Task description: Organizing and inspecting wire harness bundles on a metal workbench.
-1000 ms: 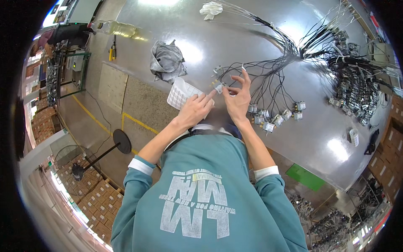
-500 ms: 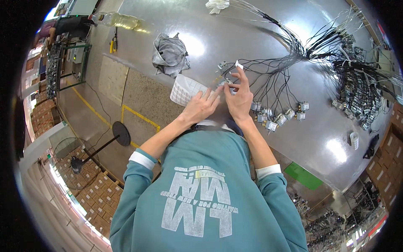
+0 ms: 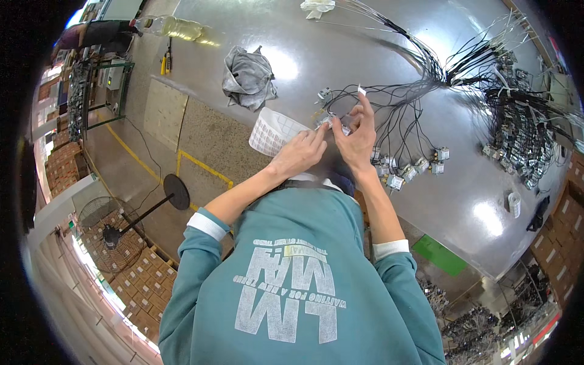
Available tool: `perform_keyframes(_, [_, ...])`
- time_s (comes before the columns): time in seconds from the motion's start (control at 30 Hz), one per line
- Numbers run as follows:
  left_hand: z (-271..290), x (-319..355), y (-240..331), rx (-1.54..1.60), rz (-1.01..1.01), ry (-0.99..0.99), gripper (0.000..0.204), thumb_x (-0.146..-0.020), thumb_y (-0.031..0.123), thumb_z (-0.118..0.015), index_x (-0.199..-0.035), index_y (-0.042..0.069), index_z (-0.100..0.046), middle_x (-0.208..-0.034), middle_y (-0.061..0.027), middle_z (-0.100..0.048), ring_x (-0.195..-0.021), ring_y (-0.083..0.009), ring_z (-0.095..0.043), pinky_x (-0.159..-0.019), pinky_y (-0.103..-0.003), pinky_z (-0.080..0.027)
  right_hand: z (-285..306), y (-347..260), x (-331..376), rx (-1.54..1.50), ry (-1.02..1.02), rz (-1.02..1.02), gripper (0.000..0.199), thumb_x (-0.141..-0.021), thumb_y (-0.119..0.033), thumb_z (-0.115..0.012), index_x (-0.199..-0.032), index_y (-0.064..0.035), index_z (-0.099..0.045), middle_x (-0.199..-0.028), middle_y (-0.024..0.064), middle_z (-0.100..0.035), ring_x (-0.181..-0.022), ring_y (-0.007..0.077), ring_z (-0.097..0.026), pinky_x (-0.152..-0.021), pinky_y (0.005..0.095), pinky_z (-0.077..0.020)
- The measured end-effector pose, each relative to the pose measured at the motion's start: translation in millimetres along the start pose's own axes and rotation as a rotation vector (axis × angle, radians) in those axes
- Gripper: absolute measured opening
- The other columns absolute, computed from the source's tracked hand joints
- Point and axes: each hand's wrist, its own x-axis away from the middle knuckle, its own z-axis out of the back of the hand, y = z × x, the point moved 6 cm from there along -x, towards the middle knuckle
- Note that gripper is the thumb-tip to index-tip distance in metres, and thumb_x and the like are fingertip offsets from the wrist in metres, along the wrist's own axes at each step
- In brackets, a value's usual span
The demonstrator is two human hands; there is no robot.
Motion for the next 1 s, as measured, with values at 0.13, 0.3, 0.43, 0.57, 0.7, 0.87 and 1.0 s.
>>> perform_keyframes(0.13, [7.2, 2.4, -2.4, 0.033, -0.002, 0.024, 0.016, -0.089, 0.017, -0.063, -0.096, 0.003, -0.066, -0.133, -0.0224, -0.068, -0.095, -0.0261, -0.068, -0.084, -0.037, -0.054, -9.0, -11.8, -8.0, 0.04, -0.083, 0.152, 0.095, -0.082, -0.009, -0.088, -0.162, -0.0101, -0.037, -0.13, 0.0113, -0.062, -0.088, 0.0191, -0.065, -0.077, 0.0352, -0.0575])
perform_keyframes(0.3, [8.9, 15.4, -6.9, 0.095, -0.012, -0.065, 0.019, -0.09, 0.019, -0.063, -0.099, 0.004, -0.068, -0.121, -0.019, -0.072, -0.097, -0.0262, -0.069, -0.083, -0.038, -0.053, -27.6, -15.9, -9.9, -0.003, -0.114, 0.16, 0.094, -0.083, -0.012, -0.088, -0.162, -0.013, -0.038, -0.147, 0.0136, -0.053, -0.096, 0.0232, -0.069, -0.083, 0.0367, -0.0594])
perform_keyframes(0.43, [11.0, 30.8, -16.3, 0.154, 0.062, 0.1, 0.02, -0.092, 0.019, -0.066, -0.102, 0.003, -0.07, -0.124, -0.0158, -0.072, -0.097, -0.0247, -0.07, -0.081, -0.037, -0.053, -25.9, -27.6, -8.9, 0.229, -0.222, 0.243, 0.093, -0.079, -0.009, -0.088, -0.16, -0.0142, -0.044, -0.149, 0.0139, -0.051, -0.098, 0.0269, -0.07, -0.088, 0.0417, -0.0589])
perform_keyframes(0.57, [9.0, 37.7, -20.5, 0.289, 0.114, 0.115, 0.02, -0.095, 0.019, -0.064, -0.103, 0.003, -0.071, -0.124, -0.0154, -0.073, -0.104, -0.0274, -0.07, -0.087, -0.04, -0.054, 7.5, -45.4, 5.2, 0.14, -0.227, 0.184, 0.087, -0.079, -0.009, -0.086, -0.157, -0.0164, -0.049, -0.149, 0.0106, -0.054, -0.101, 0.0272, -0.069, -0.094, 0.0447, -0.0559])
perform_keyframes(0.7, [4.5, 32.7, -20.0, 0.294, 0.036, 0.155, 0.022, -0.097, 0.02, -0.065, -0.105, 0.001, -0.072, -0.131, -0.0169, -0.071, -0.119, -0.0318, -0.068, -0.099, -0.043, -0.054, 64.4, -34.5, 26.2, 0.268, -0.39, 0.187, 0.082, -0.081, -0.008, -0.084, -0.156, -0.0191, -0.051, -0.15, 0.0098, -0.054, -0.104, 0.0258, -0.069, -0.099, 0.044, -0.0522])
perform_keyframes(0.87, [5.2, 14.7, -9.9, 0.255, -0.069, 0.113, 0.02, -0.099, 0.02, -0.067, -0.1, 0.001, -0.071, -0.147, -0.017, -0.064, -0.144, -0.0367, -0.054, -0.118, -0.047, -0.048, 80.9, -36.3, 42.7, 0.64, -0.65, 0.374, 0.081, -0.079, -0.008, -0.083, -0.154, -0.0193, -0.053, -0.151, 0.0124, -0.054, -0.114, 0.026, -0.066, -0.104, 0.0445, -0.0483])
perform_keyframes(1.0, [0.0, 0.9, -7.4, 0.283, -0.059, 0.115, 0.02, -0.099, 0.02, -0.065, -0.103, 0.001, -0.071, -0.147, -0.0186, -0.063, -0.143, -0.0368, -0.055, -0.117, -0.047, -0.048, 57.3, -30.1, 28.8, 0.286, -0.293, 0.21, 0.083, -0.083, -0.005, -0.083, -0.158, -0.0125, -0.048, -0.14, 0.014, -0.063, -0.118, 0.0311, -0.065, -0.103, 0.0465, -0.0497])
